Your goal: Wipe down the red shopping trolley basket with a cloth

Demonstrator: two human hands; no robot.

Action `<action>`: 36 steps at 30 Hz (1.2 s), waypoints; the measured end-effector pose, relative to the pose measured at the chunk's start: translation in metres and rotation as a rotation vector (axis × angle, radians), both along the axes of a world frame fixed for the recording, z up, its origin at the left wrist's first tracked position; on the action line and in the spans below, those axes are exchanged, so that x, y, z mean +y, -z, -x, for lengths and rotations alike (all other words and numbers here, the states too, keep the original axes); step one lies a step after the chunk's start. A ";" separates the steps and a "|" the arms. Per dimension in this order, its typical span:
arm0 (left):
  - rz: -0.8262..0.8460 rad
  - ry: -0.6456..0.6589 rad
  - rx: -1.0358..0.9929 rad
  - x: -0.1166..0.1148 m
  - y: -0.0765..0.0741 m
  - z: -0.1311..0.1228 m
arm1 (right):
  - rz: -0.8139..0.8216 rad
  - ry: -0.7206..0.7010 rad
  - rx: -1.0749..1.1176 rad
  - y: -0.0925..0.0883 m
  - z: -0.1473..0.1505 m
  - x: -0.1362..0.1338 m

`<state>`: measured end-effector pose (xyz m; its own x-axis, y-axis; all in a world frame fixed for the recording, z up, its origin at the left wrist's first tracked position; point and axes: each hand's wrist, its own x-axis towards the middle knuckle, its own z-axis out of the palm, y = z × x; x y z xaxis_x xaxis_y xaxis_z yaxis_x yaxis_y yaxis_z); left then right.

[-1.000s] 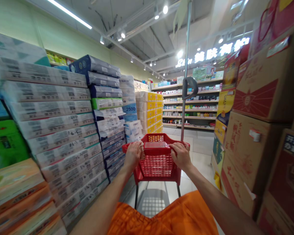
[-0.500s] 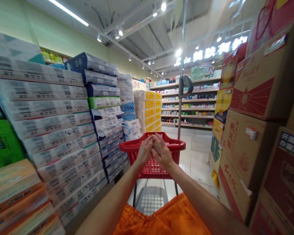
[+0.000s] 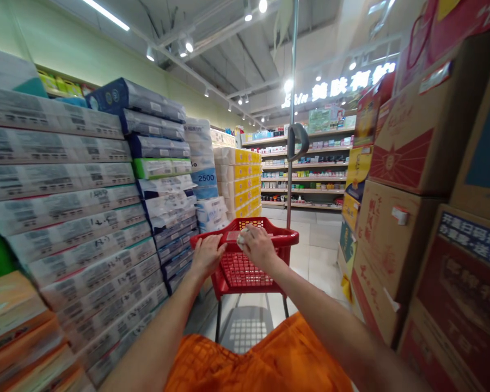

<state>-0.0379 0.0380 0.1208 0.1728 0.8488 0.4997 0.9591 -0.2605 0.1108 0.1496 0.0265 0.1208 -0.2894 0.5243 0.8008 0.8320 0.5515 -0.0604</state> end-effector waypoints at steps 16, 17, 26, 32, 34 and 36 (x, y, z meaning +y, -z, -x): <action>-0.119 -0.022 0.024 -0.006 0.006 -0.003 | -0.122 0.066 0.136 0.019 -0.045 -0.005; -0.122 -0.019 0.019 -0.006 0.006 -0.001 | -0.128 0.098 0.169 0.019 -0.059 -0.001; -0.141 -0.028 0.019 -0.006 0.008 0.000 | -0.141 0.021 0.198 0.022 -0.046 -0.009; -0.125 -0.026 0.006 -0.007 0.008 -0.001 | -0.177 0.057 0.147 0.023 -0.061 -0.002; -0.129 -0.028 -0.002 -0.008 0.008 -0.004 | -0.182 0.151 0.244 0.021 -0.086 0.006; -0.142 -0.032 -0.011 -0.010 0.008 -0.009 | -0.186 0.201 0.310 0.020 -0.094 0.010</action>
